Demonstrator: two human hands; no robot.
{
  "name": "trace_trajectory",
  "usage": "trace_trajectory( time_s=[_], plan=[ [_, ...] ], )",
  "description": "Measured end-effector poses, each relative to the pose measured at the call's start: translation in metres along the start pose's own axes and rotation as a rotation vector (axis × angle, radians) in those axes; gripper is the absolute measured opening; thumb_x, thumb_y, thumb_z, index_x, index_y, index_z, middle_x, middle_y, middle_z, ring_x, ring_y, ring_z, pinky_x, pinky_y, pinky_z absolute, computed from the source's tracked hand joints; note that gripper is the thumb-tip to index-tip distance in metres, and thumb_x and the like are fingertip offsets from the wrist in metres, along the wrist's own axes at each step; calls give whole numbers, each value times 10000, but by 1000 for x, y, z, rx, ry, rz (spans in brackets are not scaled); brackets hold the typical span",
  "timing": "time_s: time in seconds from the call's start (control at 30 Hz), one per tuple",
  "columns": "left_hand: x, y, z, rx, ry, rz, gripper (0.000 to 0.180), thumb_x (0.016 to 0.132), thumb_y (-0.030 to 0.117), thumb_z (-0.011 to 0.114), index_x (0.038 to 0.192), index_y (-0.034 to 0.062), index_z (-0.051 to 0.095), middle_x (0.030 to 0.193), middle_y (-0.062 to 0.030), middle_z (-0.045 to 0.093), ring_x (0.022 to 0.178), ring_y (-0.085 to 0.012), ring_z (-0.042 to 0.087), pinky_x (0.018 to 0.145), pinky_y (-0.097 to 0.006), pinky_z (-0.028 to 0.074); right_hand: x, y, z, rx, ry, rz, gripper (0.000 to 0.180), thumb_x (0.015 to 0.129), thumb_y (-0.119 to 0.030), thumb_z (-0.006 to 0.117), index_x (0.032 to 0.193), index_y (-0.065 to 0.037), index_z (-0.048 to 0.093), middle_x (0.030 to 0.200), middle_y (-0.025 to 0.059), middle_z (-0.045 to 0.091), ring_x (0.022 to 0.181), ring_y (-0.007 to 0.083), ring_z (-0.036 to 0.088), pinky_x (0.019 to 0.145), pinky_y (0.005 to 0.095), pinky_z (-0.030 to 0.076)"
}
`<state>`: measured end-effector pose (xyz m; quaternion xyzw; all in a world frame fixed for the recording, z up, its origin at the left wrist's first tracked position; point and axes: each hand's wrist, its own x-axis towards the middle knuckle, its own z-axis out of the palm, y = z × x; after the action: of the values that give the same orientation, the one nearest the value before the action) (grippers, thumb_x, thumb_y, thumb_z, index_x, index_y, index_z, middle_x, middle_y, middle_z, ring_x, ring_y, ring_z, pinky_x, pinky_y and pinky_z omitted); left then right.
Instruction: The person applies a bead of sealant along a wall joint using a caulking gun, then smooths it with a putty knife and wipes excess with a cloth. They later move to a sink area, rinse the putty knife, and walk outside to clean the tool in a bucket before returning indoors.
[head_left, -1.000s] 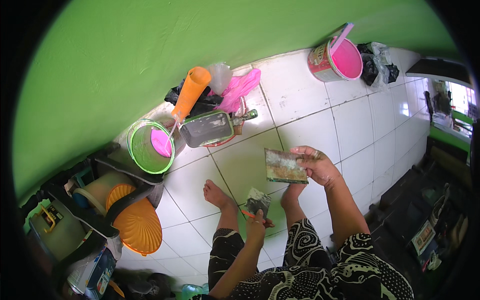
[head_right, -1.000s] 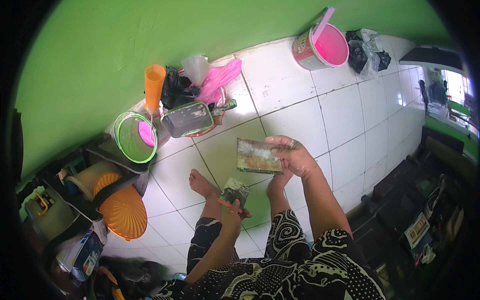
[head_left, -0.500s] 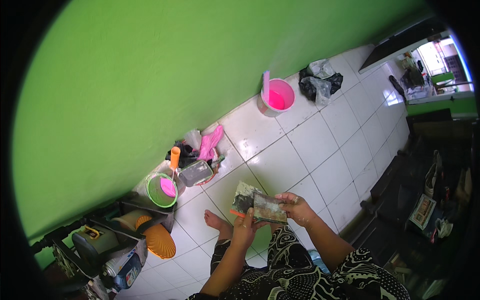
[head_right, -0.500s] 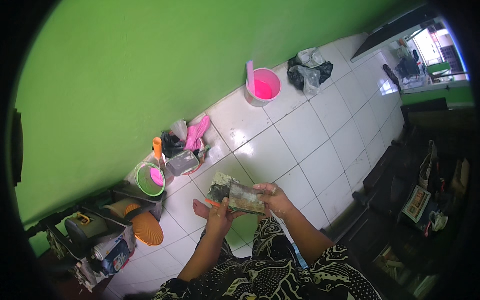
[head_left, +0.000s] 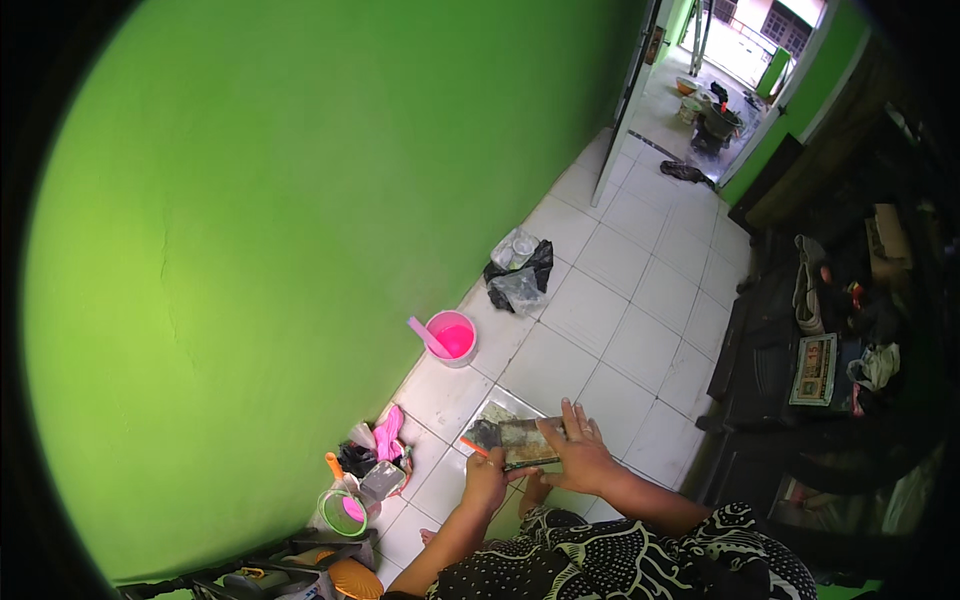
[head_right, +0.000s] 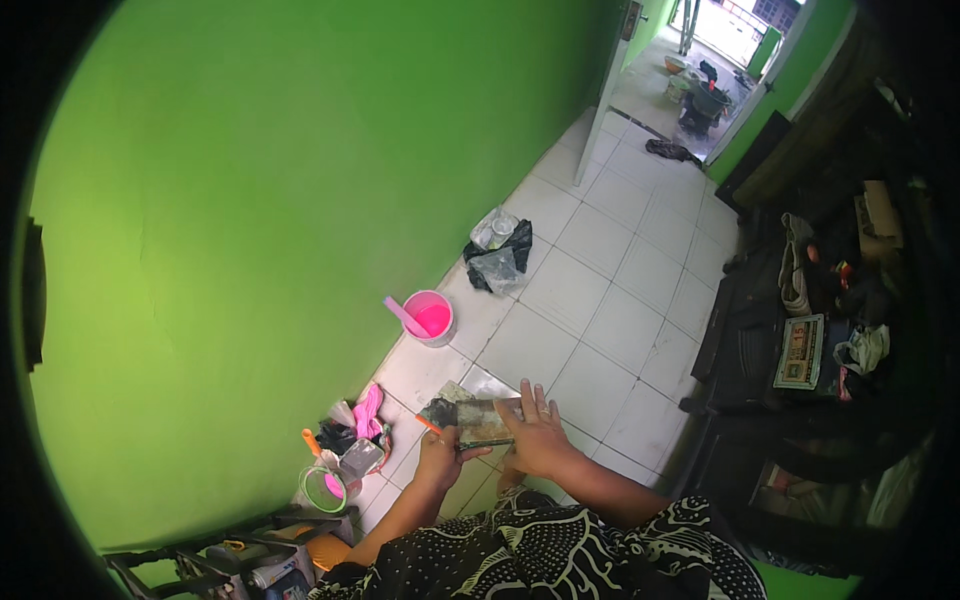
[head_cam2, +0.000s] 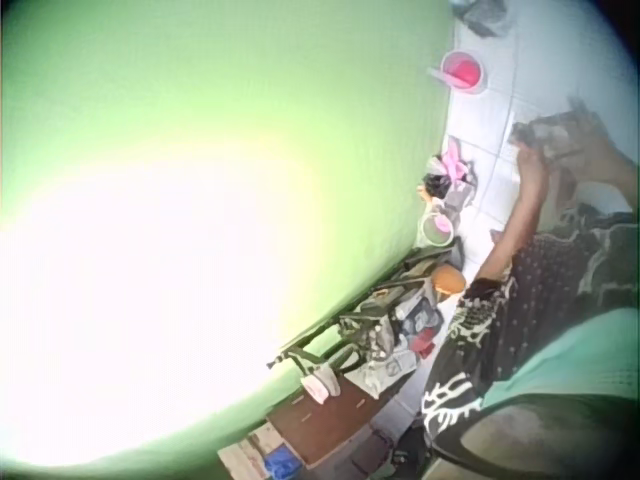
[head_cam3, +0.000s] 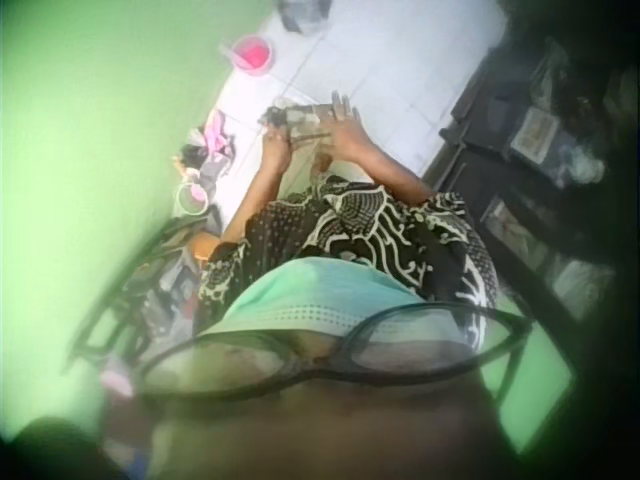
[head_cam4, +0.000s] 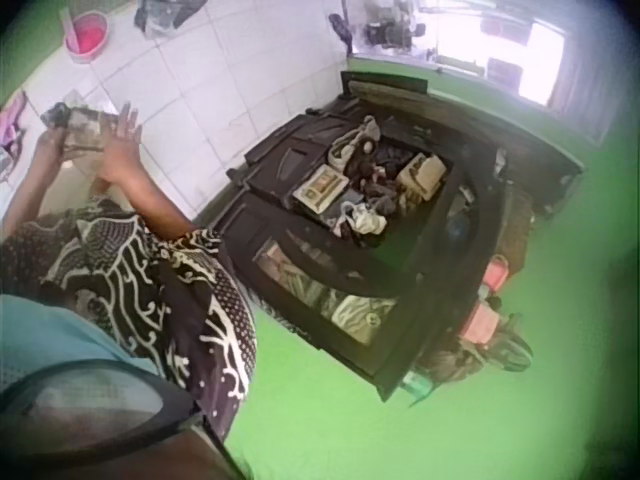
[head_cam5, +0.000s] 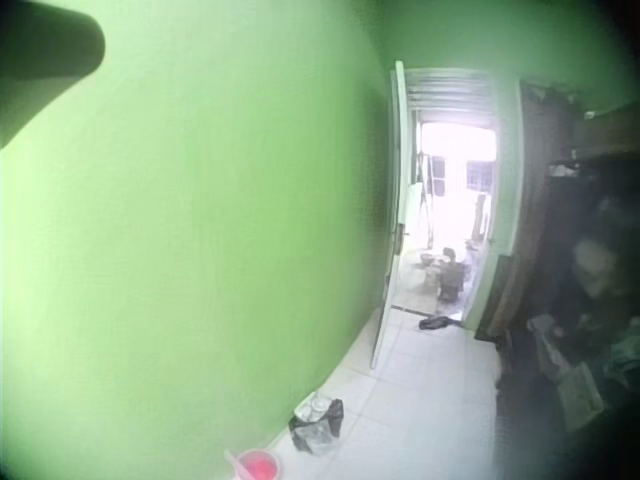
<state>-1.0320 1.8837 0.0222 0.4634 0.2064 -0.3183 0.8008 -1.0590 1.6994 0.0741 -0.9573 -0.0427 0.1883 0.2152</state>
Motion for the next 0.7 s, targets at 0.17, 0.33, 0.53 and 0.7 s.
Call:
trace_trajectory(
  time_s=[0.17, 0.33, 0.53, 0.7],
  plan=[
    [28, 9, 88, -56, -145, -74, 304, 904, 125, 442, 1096, -104, 495, 992, -192, 605, 793, -309, 644, 718, -433, 595, -16, 58, -36, -15, 331, -102, 520, 773, -55, 574, 1285, -19, 491, 1324, 269, 454, 1214, 433, 456, 1011, 464, 392],
    [53, 30, 128, 45, -144, -83, 299, 931, 200, 507, 1062, -69, 516, 912, -172, 612, 697, -283, 637, 651, -413, 583, -43, 104, -76, 296, 441, 121, 400, 788, -22, 548, 1188, -35, 572, 1112, 182, 610, 968, 371, 599, 852, 425, 489],
    [111, 92, 130, 114, -163, -55, 214, 889, 146, 563, 995, -39, 552, 827, -104, 610, 640, -216, 613, 596, -391, 571, -84, 206, -77, 248, 371, 592, 331, 817, -59, 537, 1135, -78, 628, 1025, 184, 638, 924, 373, 613, 821, 436, 498],
    [186, 146, 187, 267, -252, 20, 161, 902, 141, 539, 886, -19, 546, 651, -91, 555, 523, -195, 554, 560, -367, 551, -128, 290, -45, 276, 208, 1133, 287, 793, -124, 549, 1046, -95, 681, 992, 201, 656, 949, 377, 620, 836, 453, 498]
  ],
)
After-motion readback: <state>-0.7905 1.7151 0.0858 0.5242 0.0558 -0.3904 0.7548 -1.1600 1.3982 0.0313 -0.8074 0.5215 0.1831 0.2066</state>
